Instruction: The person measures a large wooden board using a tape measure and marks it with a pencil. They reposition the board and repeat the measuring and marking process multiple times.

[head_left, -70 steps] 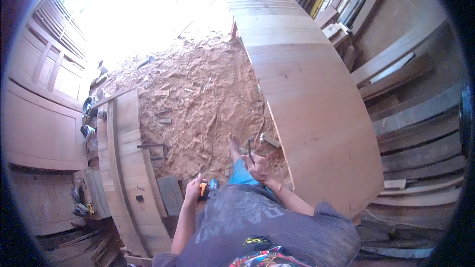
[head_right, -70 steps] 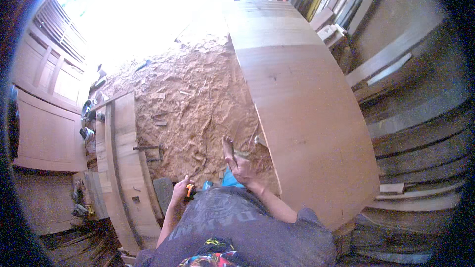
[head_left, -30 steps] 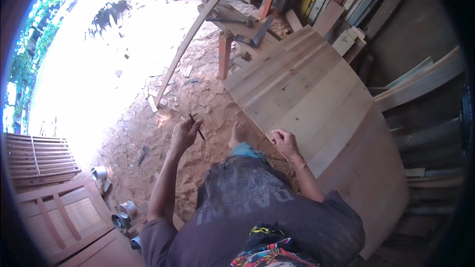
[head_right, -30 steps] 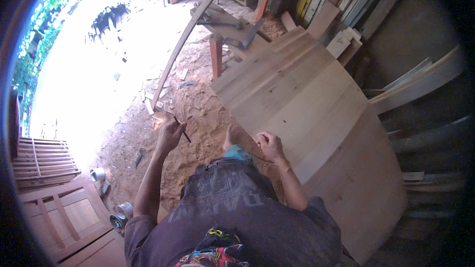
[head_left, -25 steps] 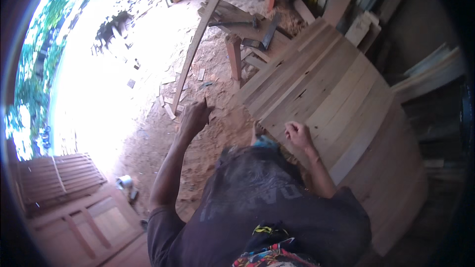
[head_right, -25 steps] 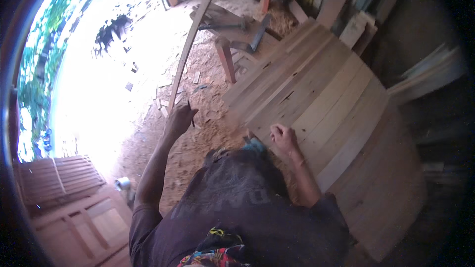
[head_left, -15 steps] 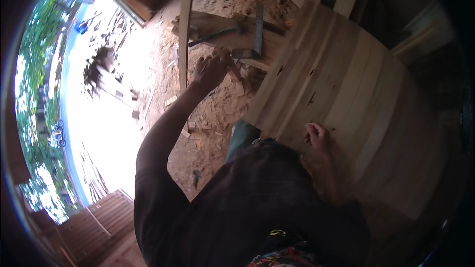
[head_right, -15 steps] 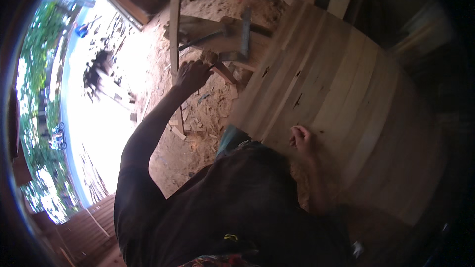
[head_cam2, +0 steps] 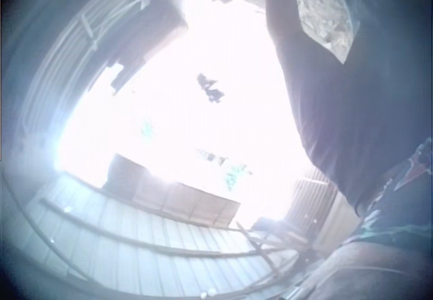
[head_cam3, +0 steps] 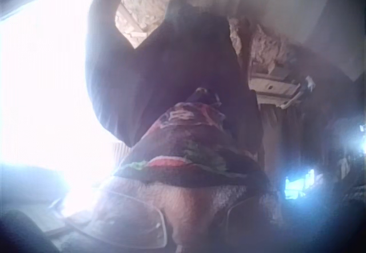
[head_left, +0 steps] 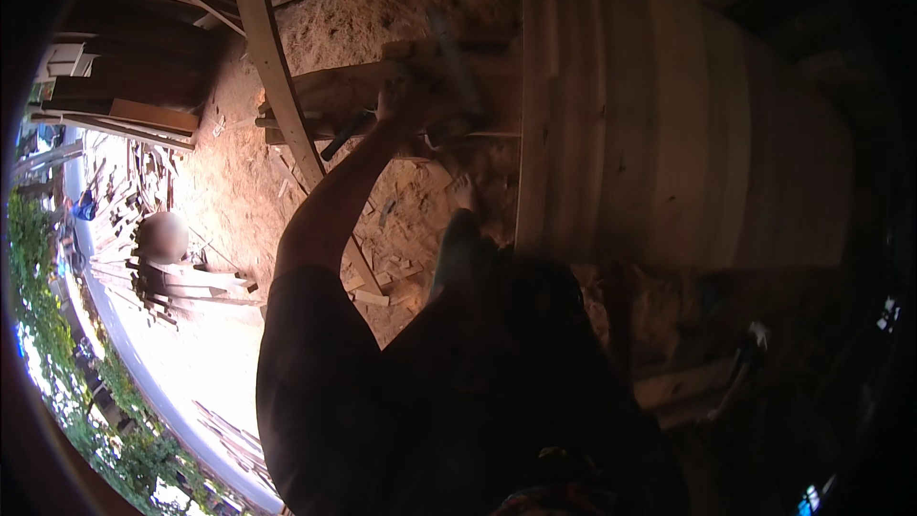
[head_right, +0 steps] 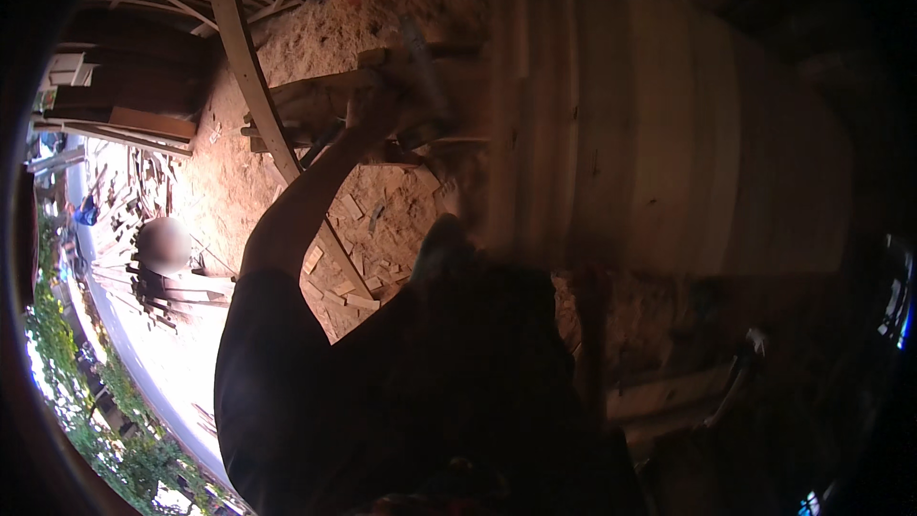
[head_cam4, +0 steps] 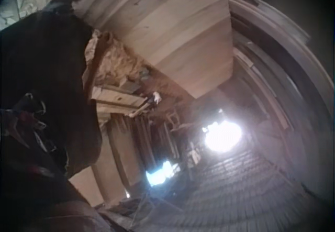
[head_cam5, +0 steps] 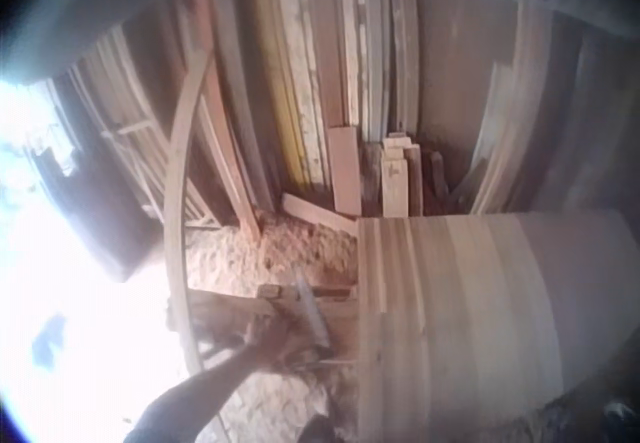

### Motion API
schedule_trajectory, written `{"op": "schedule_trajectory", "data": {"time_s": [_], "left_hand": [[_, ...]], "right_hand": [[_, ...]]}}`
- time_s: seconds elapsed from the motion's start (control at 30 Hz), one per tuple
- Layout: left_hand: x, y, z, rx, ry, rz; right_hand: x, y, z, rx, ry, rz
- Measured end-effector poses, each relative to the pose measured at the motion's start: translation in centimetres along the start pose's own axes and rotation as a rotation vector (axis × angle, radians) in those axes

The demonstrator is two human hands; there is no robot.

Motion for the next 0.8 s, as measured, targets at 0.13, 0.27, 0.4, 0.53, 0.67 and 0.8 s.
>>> {"op": "schedule_trajectory", "data": {"time_s": [0.13, 0.27, 0.4, 0.53, 0.67, 0.8], "left_hand": [[1.0, 1.7, -0.2, -0.121, 0.118, -0.061], [2.5, 1.2, -2.8, -0.183, 0.325, -0.01], [2.6, 1.8, -2.7, -0.209, 0.324, -0.051], [3.6, 2.6, -1.9, -0.291, 0.341, -0.087], [5.9, 0.0, 0.7, -0.132, 0.404, -0.093], [6.9, 0.7, 5.7, -0.144, 0.044, -0.437]], "right_hand": [[4.9, 2.1, -4.6, 0.028, 0.198, 0.105], [3.3, 1.3, -4.8, -0.031, 0.198, 0.128], [3.8, 0.6, -4.7, -0.046, 0.191, 0.087], [3.9, 0.3, -4.7, -0.048, 0.149, -0.025], [4.6, 1.2, -5.6, -0.123, 0.026, -0.039], [2.9, 0.9, -4.5, -0.086, 0.138, 0.158]]}}
Point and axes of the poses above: each hand's wrist, its own y-axis away from the middle knuckle, its own z-axis out of the back of the hand, x = y × z, the point moved 1 cm from there along -y, towards the middle knuckle, and after that the axes turned 8 degrees about -x, right-handed, at the moved point
